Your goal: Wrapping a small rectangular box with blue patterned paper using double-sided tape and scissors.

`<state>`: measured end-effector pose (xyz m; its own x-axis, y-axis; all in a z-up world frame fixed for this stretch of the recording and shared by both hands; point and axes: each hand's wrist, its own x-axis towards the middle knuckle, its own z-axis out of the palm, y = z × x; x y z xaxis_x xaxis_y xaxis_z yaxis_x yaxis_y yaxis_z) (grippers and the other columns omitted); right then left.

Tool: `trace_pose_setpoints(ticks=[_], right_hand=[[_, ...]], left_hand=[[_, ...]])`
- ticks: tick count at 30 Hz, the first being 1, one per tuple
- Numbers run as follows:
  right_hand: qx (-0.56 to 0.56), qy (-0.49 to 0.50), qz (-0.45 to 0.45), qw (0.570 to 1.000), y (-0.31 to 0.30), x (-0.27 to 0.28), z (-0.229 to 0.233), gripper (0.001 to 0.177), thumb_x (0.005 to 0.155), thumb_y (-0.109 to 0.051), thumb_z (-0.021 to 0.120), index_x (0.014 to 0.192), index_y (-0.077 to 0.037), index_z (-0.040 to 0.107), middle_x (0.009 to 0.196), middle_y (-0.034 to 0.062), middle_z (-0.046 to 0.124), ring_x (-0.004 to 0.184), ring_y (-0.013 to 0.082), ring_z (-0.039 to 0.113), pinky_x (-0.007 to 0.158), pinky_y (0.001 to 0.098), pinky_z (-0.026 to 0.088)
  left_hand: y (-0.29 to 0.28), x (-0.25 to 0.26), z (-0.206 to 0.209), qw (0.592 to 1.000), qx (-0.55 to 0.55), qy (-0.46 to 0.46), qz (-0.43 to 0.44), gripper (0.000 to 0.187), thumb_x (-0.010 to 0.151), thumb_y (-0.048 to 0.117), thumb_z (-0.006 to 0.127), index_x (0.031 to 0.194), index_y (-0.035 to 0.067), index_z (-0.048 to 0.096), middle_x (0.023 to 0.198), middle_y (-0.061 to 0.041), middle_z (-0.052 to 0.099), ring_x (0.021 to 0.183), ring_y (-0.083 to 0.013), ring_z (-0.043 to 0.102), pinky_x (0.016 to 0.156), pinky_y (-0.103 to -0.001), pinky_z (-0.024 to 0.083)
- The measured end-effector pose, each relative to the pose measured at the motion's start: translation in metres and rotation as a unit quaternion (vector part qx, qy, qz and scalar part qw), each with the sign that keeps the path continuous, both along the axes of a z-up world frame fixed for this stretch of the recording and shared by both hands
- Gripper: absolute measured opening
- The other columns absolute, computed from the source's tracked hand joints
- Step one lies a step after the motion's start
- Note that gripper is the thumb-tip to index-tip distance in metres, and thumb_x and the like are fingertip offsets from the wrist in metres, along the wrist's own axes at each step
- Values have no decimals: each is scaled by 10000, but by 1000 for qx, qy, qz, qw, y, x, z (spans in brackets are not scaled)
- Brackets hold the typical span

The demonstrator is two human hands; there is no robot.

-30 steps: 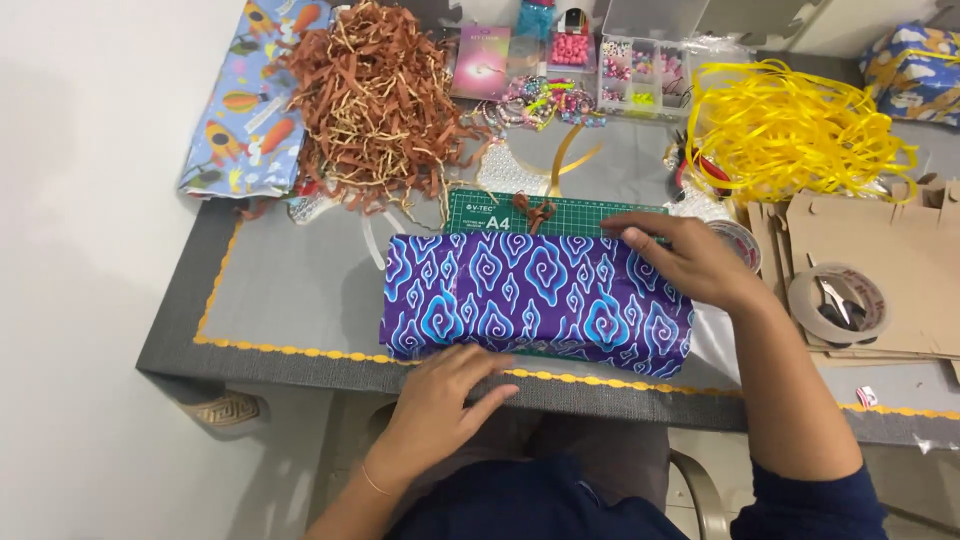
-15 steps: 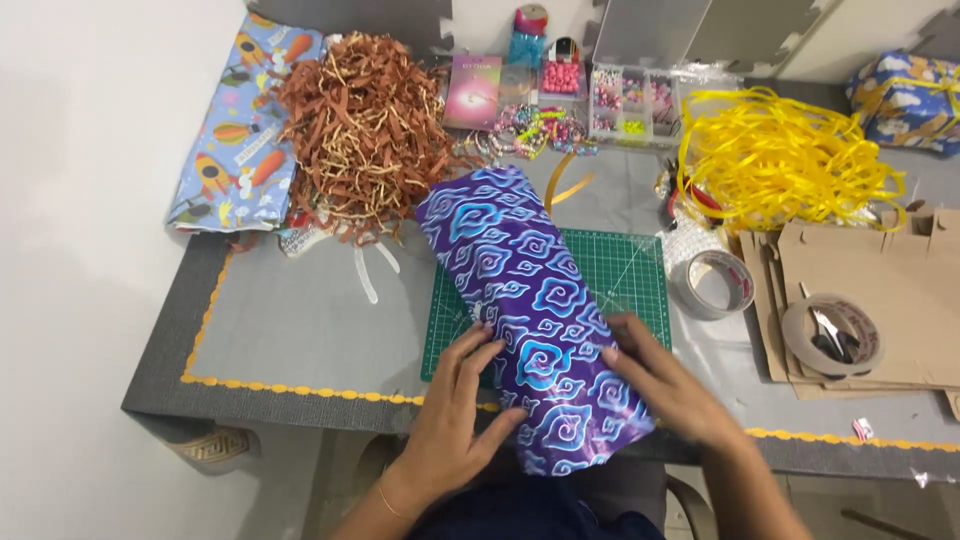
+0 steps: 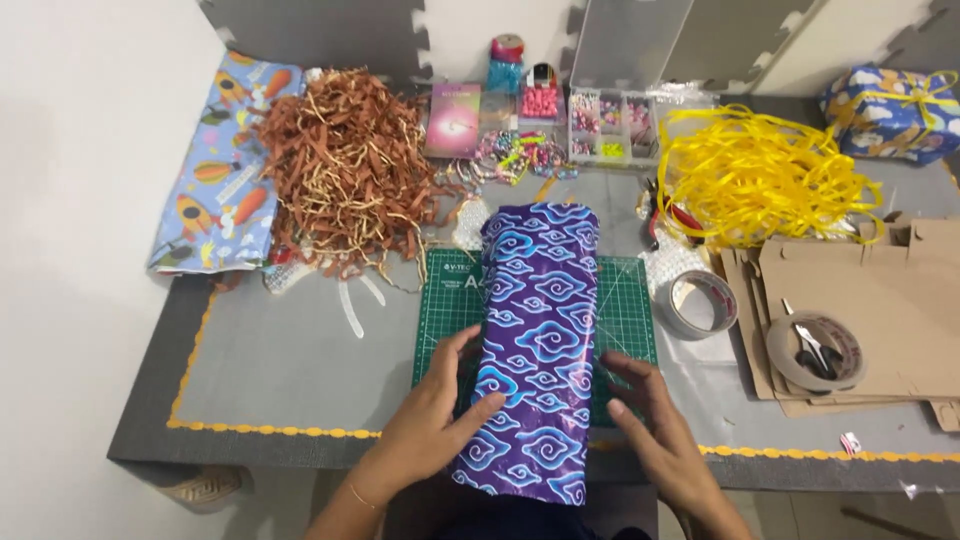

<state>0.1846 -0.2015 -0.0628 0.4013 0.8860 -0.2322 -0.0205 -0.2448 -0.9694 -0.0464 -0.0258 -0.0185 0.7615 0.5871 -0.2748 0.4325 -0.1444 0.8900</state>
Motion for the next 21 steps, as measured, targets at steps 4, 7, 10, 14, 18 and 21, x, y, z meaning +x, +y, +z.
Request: trace_pose_setpoints(ticks=[4,7,10,14,18,21], right_hand=[[60,-85,55,993,0,0,12,500,995,-263,499,1467,-102,461,1601,125,450,1496,267,451,1180,445,437],[95,-167,110,975,0,7,0,528,992,-186,541,1505,-129,433,1652,156,352,1550,322,347,1197,486,402],[121,-261,123,950,4,9,-5,605,906,-98,662,1484,-108,482,1626,210,363,1496,420,366,1135,560,422],[173,-294,105,934,8,9,-14,677,819,-112,770,1452,-61,537,1590,252,391,1404,494,453,1058,581,488],[170,-313,80,931,10,-7,-2,663,796,2,778,1418,-49,553,1563,259,414,1349,529,502,1026,628,512],[179,-342,59,921,11,-12,-7,682,784,54,790,1415,-63,559,1546,247,440,1326,518,529,1008,621,531]], left_hand=[[4,-7,1,999,-15,-1,-43,769,970,536,378,1615,232,90,1686,-73,185,1536,-291,286,1177,-524,344],[13,-18,-24,994,35,-66,-74,595,1018,230,334,1598,261,203,1678,-89,214,1518,-321,331,1144,-487,447],[15,-20,-37,978,128,-131,-102,628,1003,-8,435,1566,260,369,1610,-168,315,1412,-432,427,1087,-539,488],[16,-15,-41,960,208,-152,-108,632,955,7,577,1544,211,468,1543,-255,433,1326,-557,489,1053,-659,431],[13,-15,-40,959,220,-140,-113,752,865,200,751,1552,244,448,1540,-264,438,1319,-569,500,1070,-695,406],[9,-10,-57,951,269,-123,-92,778,865,295,764,1562,320,420,1538,-187,441,1251,-511,583,1034,-657,469]])
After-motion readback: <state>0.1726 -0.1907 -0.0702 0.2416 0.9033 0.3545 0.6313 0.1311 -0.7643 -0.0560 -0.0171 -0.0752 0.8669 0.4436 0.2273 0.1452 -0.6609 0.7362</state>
